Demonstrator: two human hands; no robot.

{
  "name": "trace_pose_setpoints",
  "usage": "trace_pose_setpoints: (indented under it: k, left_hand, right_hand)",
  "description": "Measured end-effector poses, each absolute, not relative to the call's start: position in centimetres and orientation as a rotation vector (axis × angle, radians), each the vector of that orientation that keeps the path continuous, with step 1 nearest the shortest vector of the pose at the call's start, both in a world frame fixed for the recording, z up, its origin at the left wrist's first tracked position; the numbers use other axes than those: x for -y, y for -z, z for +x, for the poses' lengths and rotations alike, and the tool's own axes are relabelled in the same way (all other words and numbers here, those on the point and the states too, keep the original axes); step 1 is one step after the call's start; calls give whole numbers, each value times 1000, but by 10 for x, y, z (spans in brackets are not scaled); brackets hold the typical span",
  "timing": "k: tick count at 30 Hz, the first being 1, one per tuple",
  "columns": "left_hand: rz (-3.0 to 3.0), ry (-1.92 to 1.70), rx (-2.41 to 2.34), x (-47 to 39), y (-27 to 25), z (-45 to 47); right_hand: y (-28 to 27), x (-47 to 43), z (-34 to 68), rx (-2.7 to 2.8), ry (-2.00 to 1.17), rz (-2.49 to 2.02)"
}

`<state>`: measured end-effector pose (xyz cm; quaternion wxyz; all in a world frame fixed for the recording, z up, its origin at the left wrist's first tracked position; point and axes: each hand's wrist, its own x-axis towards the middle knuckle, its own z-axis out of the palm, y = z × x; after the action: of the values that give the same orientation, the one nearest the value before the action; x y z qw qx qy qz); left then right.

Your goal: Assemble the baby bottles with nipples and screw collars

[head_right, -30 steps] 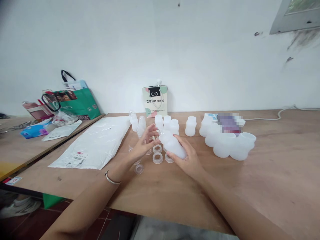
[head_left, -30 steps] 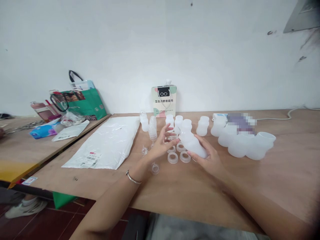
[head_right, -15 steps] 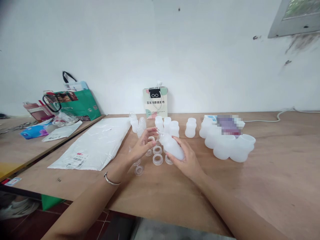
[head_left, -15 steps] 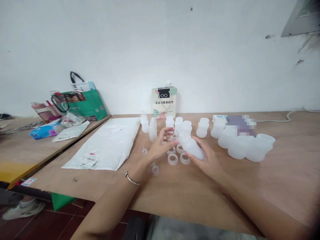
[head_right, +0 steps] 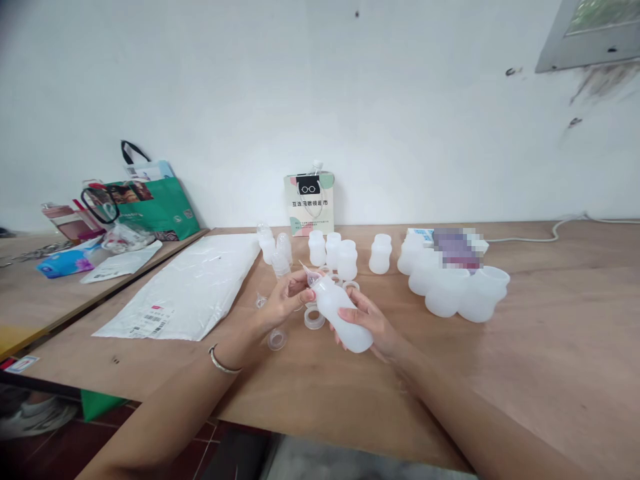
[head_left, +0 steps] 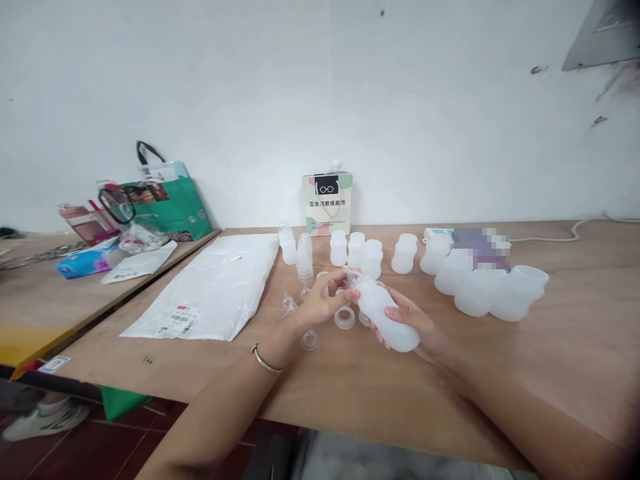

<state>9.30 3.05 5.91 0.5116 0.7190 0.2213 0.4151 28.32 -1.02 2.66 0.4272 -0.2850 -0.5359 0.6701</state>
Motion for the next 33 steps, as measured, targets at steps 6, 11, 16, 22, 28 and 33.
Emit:
trace_pose_setpoints:
  k: [6, 11, 16, 22, 28, 33]
  left_hand:
    - [1784, -1023, -520, -28, -56, 94]
    - [1808, -1031, -598, -31, -56, 94]
    - [1880, -1163, -651, -42, -69, 79]
    - [1997, -1479, -1137, -75, -75, 43]
    - [2304, -1523, -1609, -98, -66, 21]
    - [2215, -1471, -1690, -113, -44, 22]
  right_hand:
    - [-25, 15, 282, 1265, -1760, -647]
    - [-29, 17, 277, 1277, -1730, -649]
    - [-33, 13, 272, 1267, -1572, -713]
    - [-28, 3, 279, 1186, -1459, -771]
    - [-25, 2, 279, 1216, -1414, -814]
    - [-23, 1, 278, 1216, -1420, -826]
